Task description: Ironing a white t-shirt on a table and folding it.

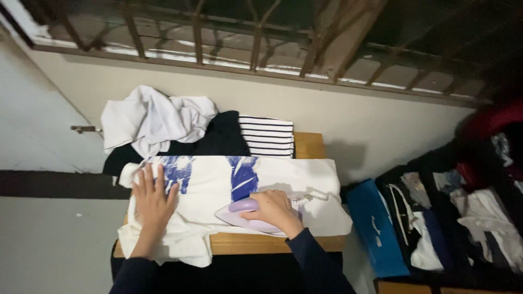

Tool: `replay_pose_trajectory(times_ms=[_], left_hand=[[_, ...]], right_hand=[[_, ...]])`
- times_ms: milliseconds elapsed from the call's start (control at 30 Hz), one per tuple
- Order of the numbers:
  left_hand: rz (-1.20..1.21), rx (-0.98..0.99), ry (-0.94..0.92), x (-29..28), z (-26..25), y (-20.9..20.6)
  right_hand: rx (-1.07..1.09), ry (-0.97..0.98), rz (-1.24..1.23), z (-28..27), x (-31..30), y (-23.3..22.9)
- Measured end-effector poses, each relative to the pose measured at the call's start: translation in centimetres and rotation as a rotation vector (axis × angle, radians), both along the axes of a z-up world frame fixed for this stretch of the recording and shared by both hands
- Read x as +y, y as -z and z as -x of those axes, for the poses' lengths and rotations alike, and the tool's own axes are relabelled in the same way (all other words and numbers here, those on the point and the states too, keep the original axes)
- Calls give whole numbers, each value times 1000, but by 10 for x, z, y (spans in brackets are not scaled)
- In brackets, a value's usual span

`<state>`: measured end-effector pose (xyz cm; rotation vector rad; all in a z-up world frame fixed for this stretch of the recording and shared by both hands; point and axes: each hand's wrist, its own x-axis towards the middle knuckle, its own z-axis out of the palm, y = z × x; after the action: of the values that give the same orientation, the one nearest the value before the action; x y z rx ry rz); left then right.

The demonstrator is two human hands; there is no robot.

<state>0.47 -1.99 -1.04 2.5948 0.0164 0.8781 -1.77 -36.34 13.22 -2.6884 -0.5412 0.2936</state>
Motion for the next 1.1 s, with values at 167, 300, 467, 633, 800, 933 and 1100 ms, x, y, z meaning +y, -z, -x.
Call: replay_pose_trajectory(times_ms=[167,300,467,633,800,933,1100], left_hand=[[-10,13,-24,3,-1,5],[2,-7,-17,4,-4,8],[17,7,-23,2,1,-1],[18,4,-21,1,2,-4],[12,23,-3,2,2,-7],[24,-20,-15,1,2,-8],[11,-11,-12,2,2,-7]], right_hand=[[-52,62,27,0,-18,3],[-64,124,-5,-7,-30,11],[-28,21,83,-5,38,17],[-137,-58,7,-5,64,24],[-34,3,93,-2,29,8],[45,0,95,-7,36,27],[-77,-48,47,3,98,4]])
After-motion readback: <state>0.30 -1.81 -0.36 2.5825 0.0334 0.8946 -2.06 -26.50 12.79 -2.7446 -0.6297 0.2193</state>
